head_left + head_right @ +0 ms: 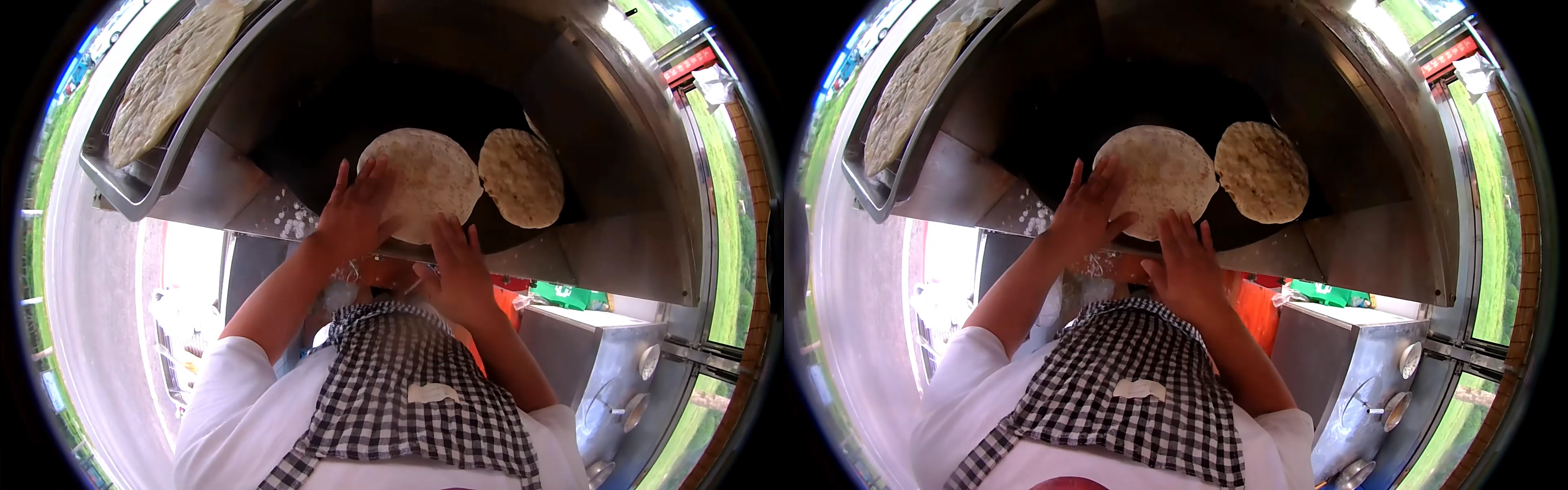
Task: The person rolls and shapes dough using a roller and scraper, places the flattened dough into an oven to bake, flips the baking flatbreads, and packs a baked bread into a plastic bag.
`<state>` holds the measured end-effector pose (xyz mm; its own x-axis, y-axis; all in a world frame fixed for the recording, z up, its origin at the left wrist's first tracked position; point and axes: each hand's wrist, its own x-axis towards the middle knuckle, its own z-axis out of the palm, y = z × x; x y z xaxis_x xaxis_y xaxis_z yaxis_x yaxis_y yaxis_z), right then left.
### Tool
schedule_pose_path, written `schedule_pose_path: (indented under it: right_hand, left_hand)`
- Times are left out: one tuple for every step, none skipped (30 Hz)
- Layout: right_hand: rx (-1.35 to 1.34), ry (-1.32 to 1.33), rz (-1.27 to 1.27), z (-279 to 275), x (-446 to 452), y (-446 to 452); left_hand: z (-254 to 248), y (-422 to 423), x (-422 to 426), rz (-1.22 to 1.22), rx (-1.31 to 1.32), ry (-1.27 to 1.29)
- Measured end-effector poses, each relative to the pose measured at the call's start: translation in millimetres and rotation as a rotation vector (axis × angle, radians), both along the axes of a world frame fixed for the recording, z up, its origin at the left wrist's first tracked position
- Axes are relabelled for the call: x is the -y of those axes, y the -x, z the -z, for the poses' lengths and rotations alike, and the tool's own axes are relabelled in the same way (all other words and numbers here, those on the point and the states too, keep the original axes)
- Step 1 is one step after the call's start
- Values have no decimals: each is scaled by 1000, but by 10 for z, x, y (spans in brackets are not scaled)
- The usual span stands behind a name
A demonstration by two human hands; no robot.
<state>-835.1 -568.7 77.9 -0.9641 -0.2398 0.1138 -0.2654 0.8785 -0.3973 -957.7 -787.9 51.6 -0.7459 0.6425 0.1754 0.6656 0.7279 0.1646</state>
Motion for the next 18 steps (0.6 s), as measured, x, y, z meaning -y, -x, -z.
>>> schedule_pose_path:
  right_hand:
    - [-12, 24, 8, -15, -16, 20]
    - [-22, 48, 17, -19, -13, 26]
    - [-35, 73, 25, -18, -7, 35]
    - [-31, 100, 38, -17, 3, 38]
    - [-28, 127, 49, -11, 13, 46]
    - [-24, 154, 63, -5, 20, 54]
    - [-22, 175, 72, -13, 33, 49]
    - [-22, 195, 83, -31, 38, 35]
    - [-27, 214, 98, -34, 24, 44]
    - [-32, 216, 109, -28, 3, 37]
    - [-36, 220, 119, -14, -5, 20]
    - [-44, 226, 130, 13, -18, 32]
    - [-54, 227, 137, 40, -31, 29]
    - [-60, 229, 141, 65, -54, 18]
    - [-73, 228, 143, 78, -83, 34]
    - [-72, 234, 146, 80, -98, 43]
    - [-71, 241, 151, 82, -106, 47]
    - [-69, 249, 155, 92, -110, 46]
  left_hand:
    - [-6, 108, -55, -15, -30, 42]
    - [-15, 210, -112, -13, -4, 14]
    - [-63, 318, -202, -11, 20, -15]
    - [-98, 413, -283, -9, 44, -43]
    - [-84, 513, -362, -21, 87, -22]
    - [-70, 603, -445, -32, 131, -1]
    - [-58, 655, -494, -41, 177, 19]
    - [-46, 682, -526, -48, 186, 15]
    - [-87, 723, -573, -50, 190, 10]
    - [-106, 741, -616, -52, 201, 7]
    - [-102, 748, -639, -36, 227, 5]
    - [-95, 784, -660, -20, 249, 4]
    - [-83, 801, -676, -5, 277, 5]
    - [-53, 803, -700, 18, 230, -10]
    - [-36, 830, -749, 40, 177, -28]
    - [-24, 857, -799, 62, 125, -47]
    - [-15, 892, -854, 73, 144, -5]
    - [-28, 918, -918, 83, 163, 38]
